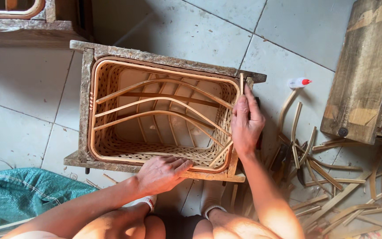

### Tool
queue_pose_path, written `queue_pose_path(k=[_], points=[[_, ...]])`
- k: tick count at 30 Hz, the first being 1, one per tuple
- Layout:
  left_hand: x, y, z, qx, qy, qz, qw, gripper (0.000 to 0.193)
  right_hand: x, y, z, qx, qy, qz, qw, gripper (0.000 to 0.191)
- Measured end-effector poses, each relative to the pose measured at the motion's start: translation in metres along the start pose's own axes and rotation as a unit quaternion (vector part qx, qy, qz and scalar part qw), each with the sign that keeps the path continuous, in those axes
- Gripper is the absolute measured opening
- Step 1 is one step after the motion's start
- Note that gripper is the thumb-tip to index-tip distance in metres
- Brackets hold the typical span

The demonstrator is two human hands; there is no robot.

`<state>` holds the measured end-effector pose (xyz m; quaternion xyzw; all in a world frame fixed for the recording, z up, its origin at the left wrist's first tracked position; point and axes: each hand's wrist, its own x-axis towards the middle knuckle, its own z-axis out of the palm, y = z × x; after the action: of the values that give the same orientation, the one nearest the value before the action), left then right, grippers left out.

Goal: The person sits on the floor weaving thin bamboo strips across a woven basket held in a wooden mold, pressing strips into the rim and tapping them tight with a hammer. They trim excess strip ends with pliers and a knife, then squeeze glue from a bottle onto the woven rim joints.

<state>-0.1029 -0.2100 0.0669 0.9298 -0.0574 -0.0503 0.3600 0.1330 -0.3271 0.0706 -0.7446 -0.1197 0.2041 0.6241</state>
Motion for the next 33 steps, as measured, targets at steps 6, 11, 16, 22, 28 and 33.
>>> queue_pose_path(k=[6,11,16,22,28,33], points=[[0.001,0.000,-0.001,-0.001,0.022,0.006,1.000,0.040,-0.010,0.021,0.001,-0.057,0.012,-0.043,0.997,0.039],[0.002,-0.001,-0.002,-0.005,0.028,0.010,1.000,0.036,-0.011,0.028,0.000,-0.026,0.021,-0.027,0.999,0.039],[0.002,0.000,-0.005,-0.003,0.013,0.005,1.000,0.035,-0.012,0.024,0.000,-0.094,0.015,-0.037,0.995,0.038],[0.002,0.000,-0.007,-0.006,0.024,0.002,1.000,0.035,-0.012,0.024,0.001,-0.048,0.023,-0.025,0.998,0.038],[0.000,-0.001,-0.003,-0.011,0.046,0.014,0.999,0.034,-0.012,0.026,-0.002,-0.019,0.019,-0.013,1.000,0.039],[0.001,-0.001,-0.005,-0.015,0.035,0.004,0.999,0.033,-0.013,0.025,0.000,-0.013,0.020,-0.032,0.999,0.038]])
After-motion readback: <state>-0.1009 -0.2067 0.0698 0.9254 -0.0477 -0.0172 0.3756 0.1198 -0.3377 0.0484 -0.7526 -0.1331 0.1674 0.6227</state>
